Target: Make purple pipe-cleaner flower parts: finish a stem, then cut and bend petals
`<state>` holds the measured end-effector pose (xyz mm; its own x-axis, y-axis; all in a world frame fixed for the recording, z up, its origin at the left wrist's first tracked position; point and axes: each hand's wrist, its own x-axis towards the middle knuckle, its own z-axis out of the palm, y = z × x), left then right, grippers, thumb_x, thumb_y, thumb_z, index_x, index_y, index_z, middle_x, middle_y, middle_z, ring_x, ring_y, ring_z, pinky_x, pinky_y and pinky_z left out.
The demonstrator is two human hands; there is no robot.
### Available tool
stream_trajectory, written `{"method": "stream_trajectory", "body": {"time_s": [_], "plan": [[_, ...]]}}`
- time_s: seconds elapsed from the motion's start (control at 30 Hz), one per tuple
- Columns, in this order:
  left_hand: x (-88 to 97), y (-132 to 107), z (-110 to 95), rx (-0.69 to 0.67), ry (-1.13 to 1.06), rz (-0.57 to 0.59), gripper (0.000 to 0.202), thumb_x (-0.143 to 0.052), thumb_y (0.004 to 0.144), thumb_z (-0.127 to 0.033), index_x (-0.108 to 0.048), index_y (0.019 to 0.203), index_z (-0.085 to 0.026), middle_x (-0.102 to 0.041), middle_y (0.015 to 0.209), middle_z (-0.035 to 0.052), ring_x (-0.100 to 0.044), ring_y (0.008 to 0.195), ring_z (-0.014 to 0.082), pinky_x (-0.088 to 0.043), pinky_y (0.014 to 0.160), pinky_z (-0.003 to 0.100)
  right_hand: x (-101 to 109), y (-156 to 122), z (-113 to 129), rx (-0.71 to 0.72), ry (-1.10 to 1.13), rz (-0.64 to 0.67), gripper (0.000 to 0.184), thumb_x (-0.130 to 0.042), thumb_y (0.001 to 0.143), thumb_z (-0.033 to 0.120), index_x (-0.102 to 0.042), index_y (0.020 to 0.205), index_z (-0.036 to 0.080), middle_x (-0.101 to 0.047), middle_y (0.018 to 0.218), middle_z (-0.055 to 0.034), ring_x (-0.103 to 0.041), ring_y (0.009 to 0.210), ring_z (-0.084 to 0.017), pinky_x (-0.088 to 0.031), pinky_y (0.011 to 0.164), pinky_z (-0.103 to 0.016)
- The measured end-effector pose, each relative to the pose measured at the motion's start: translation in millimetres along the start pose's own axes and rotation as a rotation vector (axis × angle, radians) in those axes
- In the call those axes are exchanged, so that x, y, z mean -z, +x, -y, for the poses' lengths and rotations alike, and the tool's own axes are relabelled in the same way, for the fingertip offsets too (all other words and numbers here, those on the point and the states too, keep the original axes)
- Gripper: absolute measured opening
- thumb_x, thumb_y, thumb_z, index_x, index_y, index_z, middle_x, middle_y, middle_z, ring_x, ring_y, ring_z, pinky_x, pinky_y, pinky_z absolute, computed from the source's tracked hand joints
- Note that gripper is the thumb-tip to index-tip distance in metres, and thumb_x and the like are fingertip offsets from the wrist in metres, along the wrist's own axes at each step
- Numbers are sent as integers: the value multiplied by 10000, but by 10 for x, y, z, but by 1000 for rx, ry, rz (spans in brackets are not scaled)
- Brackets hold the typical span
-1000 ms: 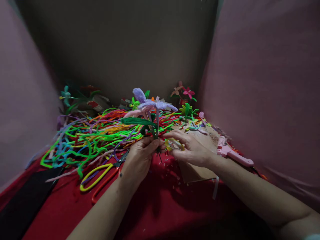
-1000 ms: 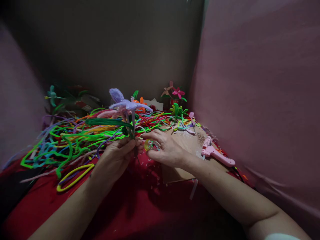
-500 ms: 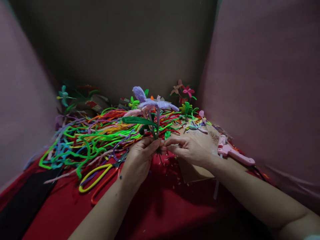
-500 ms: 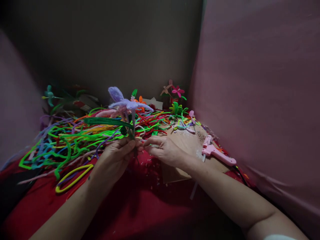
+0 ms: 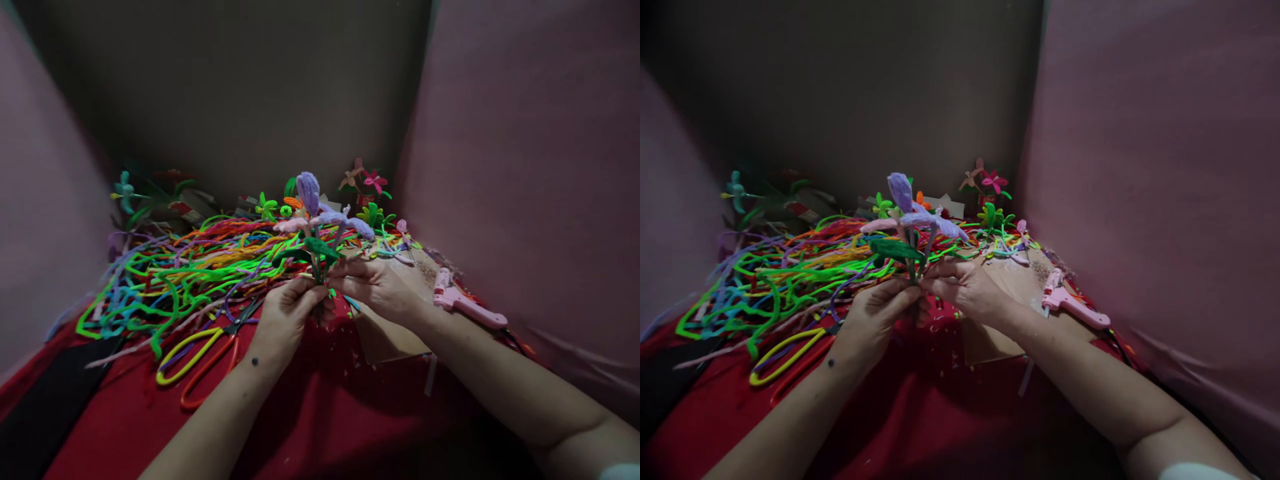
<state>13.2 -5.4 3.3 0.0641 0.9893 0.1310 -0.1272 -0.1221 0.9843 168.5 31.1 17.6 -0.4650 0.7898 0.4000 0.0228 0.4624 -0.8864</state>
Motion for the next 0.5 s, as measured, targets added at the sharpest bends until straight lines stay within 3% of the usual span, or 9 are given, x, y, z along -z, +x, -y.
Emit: {"method": "stream_trajectory", "body": {"time_s": [0.27, 0.5], "plan": [[-16, 22, 16, 43, 72, 17, 206, -582, 755, -202, -595, 559, -139, -593, 500, 6, -534, 432, 103, -427, 455, 206, -25, 1, -56, -65, 53, -37, 93, -693, 711, 290, -711, 713, 198, -638, 658, 14, -571, 652, -121, -479, 639, -261], [-37, 13, 60, -2, 127, -33, 134, -597, 713, -186, -612, 584, -153, -588, 483, -17, -544, 441, 104, -434, 469, 204, -22, -31, -80, -6, -60, -61, 137, -667, 746, 294, -720, 834, 202, -687, 784, -10, -610, 728, -158, -487, 688, -301]]}}
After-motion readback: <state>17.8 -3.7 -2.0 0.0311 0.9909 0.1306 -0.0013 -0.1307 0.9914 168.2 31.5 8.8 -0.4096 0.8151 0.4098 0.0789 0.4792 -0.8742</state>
